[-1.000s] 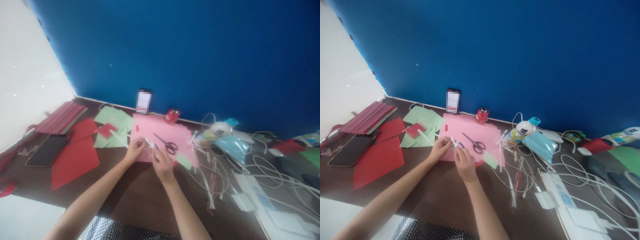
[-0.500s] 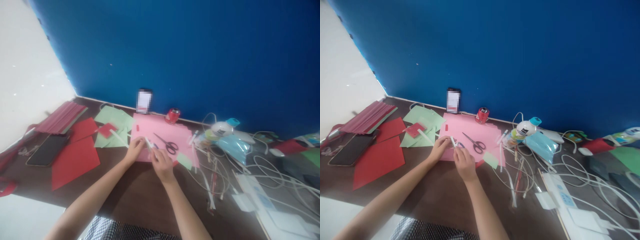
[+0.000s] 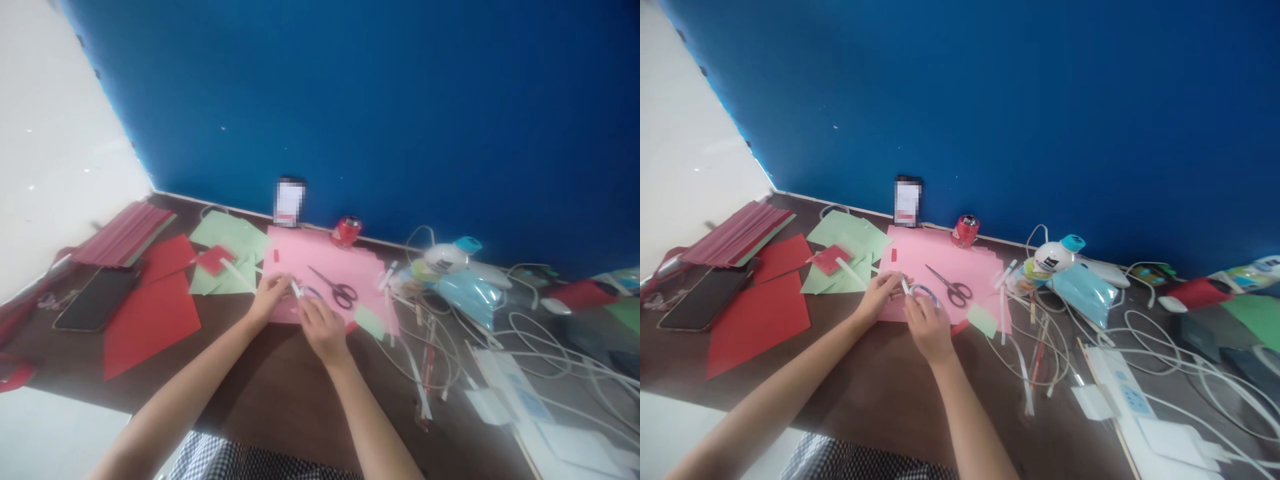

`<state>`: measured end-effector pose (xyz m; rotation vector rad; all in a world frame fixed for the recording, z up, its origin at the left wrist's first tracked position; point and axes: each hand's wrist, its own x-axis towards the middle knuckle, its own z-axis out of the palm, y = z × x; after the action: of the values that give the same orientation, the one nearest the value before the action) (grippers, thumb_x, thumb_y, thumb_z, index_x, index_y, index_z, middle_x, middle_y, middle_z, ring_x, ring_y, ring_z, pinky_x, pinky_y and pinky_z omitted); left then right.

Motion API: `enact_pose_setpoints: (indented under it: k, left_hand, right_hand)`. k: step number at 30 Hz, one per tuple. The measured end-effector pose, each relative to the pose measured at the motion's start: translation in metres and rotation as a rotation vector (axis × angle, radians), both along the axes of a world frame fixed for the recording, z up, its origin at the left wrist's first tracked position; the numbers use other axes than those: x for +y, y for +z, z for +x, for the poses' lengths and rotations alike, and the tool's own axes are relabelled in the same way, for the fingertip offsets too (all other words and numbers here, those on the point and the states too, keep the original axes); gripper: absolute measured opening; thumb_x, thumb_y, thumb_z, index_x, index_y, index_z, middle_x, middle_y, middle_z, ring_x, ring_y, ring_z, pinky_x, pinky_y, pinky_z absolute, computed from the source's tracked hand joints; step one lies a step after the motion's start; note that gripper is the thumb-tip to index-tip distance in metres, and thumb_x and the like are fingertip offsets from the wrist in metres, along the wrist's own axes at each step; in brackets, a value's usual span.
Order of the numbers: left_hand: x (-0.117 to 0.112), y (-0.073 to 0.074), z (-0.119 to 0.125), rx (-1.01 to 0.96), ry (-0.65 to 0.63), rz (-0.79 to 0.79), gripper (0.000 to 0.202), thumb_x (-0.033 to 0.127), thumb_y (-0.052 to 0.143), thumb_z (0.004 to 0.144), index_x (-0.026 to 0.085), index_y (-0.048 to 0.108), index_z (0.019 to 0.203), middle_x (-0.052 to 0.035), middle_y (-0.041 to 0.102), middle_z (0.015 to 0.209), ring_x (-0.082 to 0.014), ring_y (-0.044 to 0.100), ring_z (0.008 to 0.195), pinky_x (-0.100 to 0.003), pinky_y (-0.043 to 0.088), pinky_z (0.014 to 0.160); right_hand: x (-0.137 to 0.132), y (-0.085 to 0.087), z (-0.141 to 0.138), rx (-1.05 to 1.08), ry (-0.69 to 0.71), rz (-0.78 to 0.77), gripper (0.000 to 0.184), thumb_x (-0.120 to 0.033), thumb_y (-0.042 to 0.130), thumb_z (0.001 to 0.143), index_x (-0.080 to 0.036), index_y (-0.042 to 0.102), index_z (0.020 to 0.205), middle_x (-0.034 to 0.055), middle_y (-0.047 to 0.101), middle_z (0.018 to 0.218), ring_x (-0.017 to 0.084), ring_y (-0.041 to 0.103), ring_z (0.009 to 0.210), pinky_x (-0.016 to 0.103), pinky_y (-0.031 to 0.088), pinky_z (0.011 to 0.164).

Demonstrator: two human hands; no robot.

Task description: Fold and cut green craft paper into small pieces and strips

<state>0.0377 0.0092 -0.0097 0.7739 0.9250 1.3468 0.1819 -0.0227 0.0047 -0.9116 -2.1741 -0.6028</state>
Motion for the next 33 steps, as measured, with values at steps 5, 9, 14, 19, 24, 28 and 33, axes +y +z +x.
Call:
enact_pose_setpoints:
  k: [5,9,14,19,24,28,33]
  left_hand:
    - [0.0008,-0.0004,-0.0015,0.063,0.015,0.014,0.033,0.043,0.061,0.069,0.011,0.062,0.077,-0.0093,0.069,0.077,-0.0169,0.064,0.069,-0.027,0.050,0.063]
    - [0.0007,-0.0001,-0.0020,0.059,0.040,0.020,0.035,0.044,0.059,0.070,0.010,0.061,0.080,-0.0094,0.068,0.078,-0.0185,0.064,0.073,-0.028,0.050,0.065]
    - [-0.0009,0.0023,-0.0017,-0.063,0.037,-0.007,0.035,0.042,0.061,0.070,0.011,0.062,0.087,-0.0118,0.068,0.089,-0.0206,0.065,0.080,-0.033,0.049,0.075]
    - [-0.0012,0.0035,-0.0020,-0.145,0.040,-0.024,0.036,0.039,0.064,0.069,0.011,0.062,0.092,-0.0138,0.067,0.093,-0.0227,0.064,0.086,-0.038,0.045,0.084]
    - [-0.0007,0.0040,-0.0036,-0.194,0.043,-0.029,0.033,0.036,0.064,0.070,0.010,0.063,0.091,-0.0137,0.067,0.093,-0.0234,0.063,0.088,-0.040,0.044,0.087]
    - [-0.0003,0.0051,-0.0041,-0.220,0.039,-0.028,0.030,0.034,0.064,0.071,0.010,0.064,0.089,-0.0134,0.067,0.093,-0.0230,0.063,0.090,-0.039,0.043,0.089]
    - [-0.0001,0.0066,-0.0048,-0.245,0.040,-0.046,0.028,0.032,0.064,0.072,0.010,0.064,0.089,-0.0129,0.067,0.095,-0.0227,0.062,0.091,-0.039,0.043,0.089]
  right_hand:
    - [0.0017,-0.0058,0.0014,0.030,0.009,-0.040,0.017,-0.017,0.056,0.079,-0.016,0.062,0.094,0.0066,0.064,0.080,0.013,0.060,0.075,0.022,0.044,0.062]
    - [0.0024,-0.0063,0.0006,0.034,0.015,-0.040,0.017,-0.015,0.055,0.079,-0.015,0.063,0.094,0.0071,0.065,0.083,0.013,0.060,0.074,0.021,0.045,0.066]
    - [0.0011,-0.0034,-0.0006,-0.005,-0.002,-0.062,0.020,-0.015,0.052,0.081,-0.016,0.064,0.097,0.0071,0.064,0.082,0.012,0.059,0.077,0.020,0.045,0.068]
    - [0.0008,-0.0039,-0.0008,-0.041,-0.026,-0.060,0.021,-0.014,0.052,0.080,-0.016,0.064,0.097,0.0061,0.063,0.078,0.012,0.058,0.070,0.021,0.041,0.056]
    - [0.0028,-0.0050,-0.0006,-0.022,-0.049,-0.069,0.022,-0.014,0.049,0.081,-0.018,0.064,0.097,0.0064,0.063,0.080,0.012,0.056,0.070,0.022,0.040,0.059]
    - [0.0035,-0.0018,-0.0005,-0.024,-0.074,-0.068,0.021,-0.014,0.049,0.081,-0.018,0.064,0.096,0.0063,0.063,0.081,0.012,0.055,0.068,0.023,0.038,0.060]
    - [0.0030,0.0005,-0.0018,-0.042,-0.089,-0.061,0.023,-0.012,0.048,0.081,-0.018,0.064,0.097,0.0066,0.062,0.080,0.012,0.052,0.067,0.024,0.035,0.059]
